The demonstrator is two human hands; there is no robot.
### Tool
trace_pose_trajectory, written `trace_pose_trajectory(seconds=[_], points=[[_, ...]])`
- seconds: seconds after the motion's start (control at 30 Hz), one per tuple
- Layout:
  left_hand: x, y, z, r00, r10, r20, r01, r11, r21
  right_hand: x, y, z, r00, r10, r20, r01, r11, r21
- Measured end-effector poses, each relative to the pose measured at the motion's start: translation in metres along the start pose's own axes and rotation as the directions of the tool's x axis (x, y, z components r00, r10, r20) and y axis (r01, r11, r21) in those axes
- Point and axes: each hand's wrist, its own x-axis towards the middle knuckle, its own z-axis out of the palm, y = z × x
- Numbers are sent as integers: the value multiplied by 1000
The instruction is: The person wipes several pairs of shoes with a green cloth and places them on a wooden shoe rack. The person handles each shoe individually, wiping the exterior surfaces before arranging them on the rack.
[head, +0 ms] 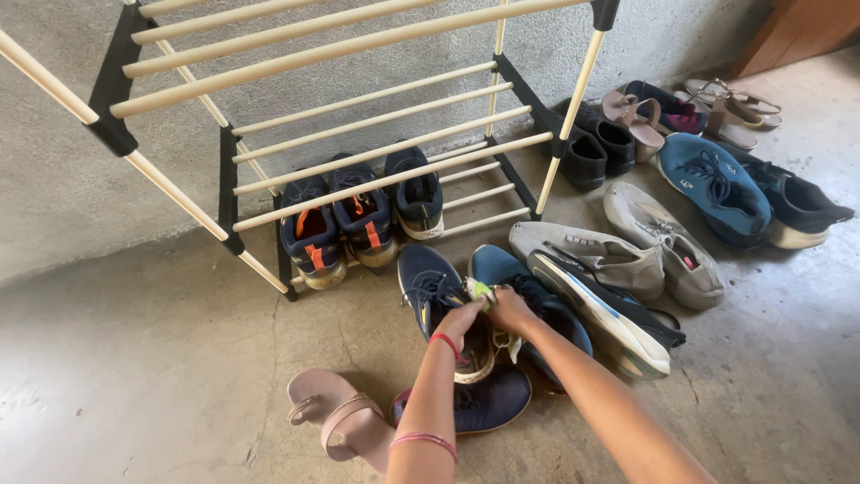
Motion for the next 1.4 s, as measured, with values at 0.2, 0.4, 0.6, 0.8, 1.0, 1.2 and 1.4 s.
trace_pose_trajectory(seconds=[0.2,0.4,0.6,0.8,1.0,1.2,1.4], points=[[6,-6,-36,964,-264,32,193,615,-765,-4,0,-15,994,104,17,-105,950,293],[10,-11,-21,965,-226,-134,-35,397,-917,-4,-4,-19,992,127,0,-122,954,274],[13,-15,-27,997,-59,-38,-20,288,-957,-4,-21,-36,989,98,-112,-51,931,361],[-91,84,-46,982,123,141,65,481,-874,-22,-87,-87,953,-87,-290,145,972,185],[-130,150,-44,957,268,111,-59,555,-830,-50,-137,-78,642,-533,-552,457,843,-282],[-134,146,-55,962,273,20,-112,460,-881,-83,-152,-62,591,-660,-464,516,751,-411],[-139,147,-71,974,216,-67,-157,435,-887,-104,-130,-51,468,-830,-304,762,553,-337]])
